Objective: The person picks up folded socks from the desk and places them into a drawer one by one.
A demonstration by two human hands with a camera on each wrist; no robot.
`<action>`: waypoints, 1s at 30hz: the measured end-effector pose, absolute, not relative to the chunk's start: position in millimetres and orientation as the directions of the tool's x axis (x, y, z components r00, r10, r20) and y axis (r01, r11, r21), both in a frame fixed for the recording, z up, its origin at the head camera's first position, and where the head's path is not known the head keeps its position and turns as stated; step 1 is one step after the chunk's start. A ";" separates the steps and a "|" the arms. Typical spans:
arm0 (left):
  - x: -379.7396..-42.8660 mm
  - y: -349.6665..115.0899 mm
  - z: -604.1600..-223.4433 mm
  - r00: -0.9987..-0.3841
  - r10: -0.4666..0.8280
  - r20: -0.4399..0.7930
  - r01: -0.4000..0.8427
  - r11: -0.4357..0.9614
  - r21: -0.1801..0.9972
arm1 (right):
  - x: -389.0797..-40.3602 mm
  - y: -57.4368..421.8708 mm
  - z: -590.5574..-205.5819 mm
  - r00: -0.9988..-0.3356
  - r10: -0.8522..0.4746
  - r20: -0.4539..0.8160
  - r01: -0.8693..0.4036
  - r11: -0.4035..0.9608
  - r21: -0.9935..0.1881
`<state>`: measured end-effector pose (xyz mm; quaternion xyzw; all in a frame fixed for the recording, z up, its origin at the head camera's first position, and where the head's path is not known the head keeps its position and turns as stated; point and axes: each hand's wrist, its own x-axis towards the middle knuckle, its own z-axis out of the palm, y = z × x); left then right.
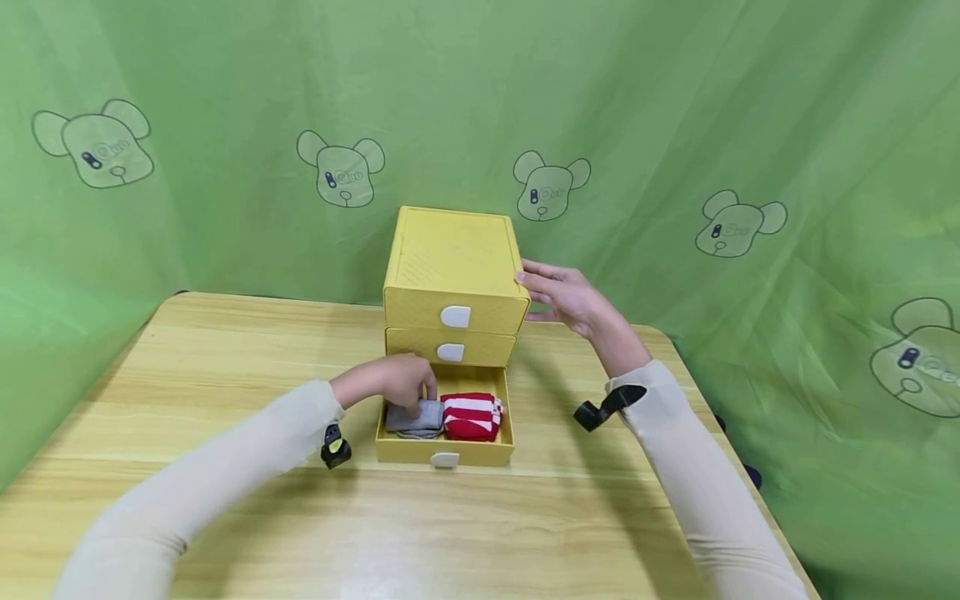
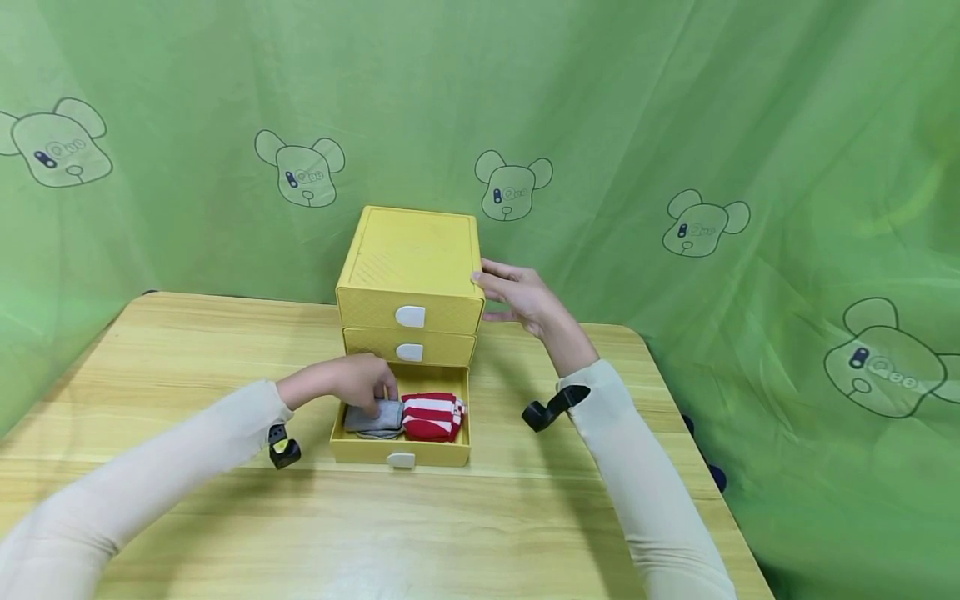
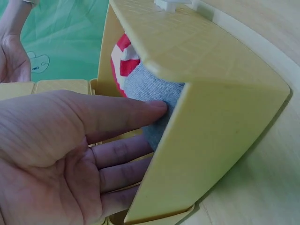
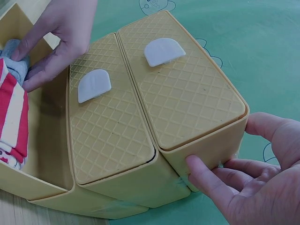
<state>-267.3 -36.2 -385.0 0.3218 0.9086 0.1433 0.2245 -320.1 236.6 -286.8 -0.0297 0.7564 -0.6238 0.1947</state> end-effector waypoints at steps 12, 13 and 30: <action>-243.5 -55.2 -370.4 -0.690 0.720 -0.077 0.476 0.531 0.701 | -317.8 236.4 -288.0 -0.923 -0.280 -0.263 0.204 0.223 -0.953; -238.4 -55.6 -370.1 -0.688 0.722 -0.079 0.421 0.485 0.766 | -317.8 236.3 -288.0 -0.923 -0.280 -0.263 0.203 0.224 -0.953; -157.6 -48.7 -411.8 -0.491 0.780 -0.388 -0.224 0.318 0.921 | -318.4 236.0 -286.0 -0.923 -0.286 -0.256 0.194 0.227 -0.954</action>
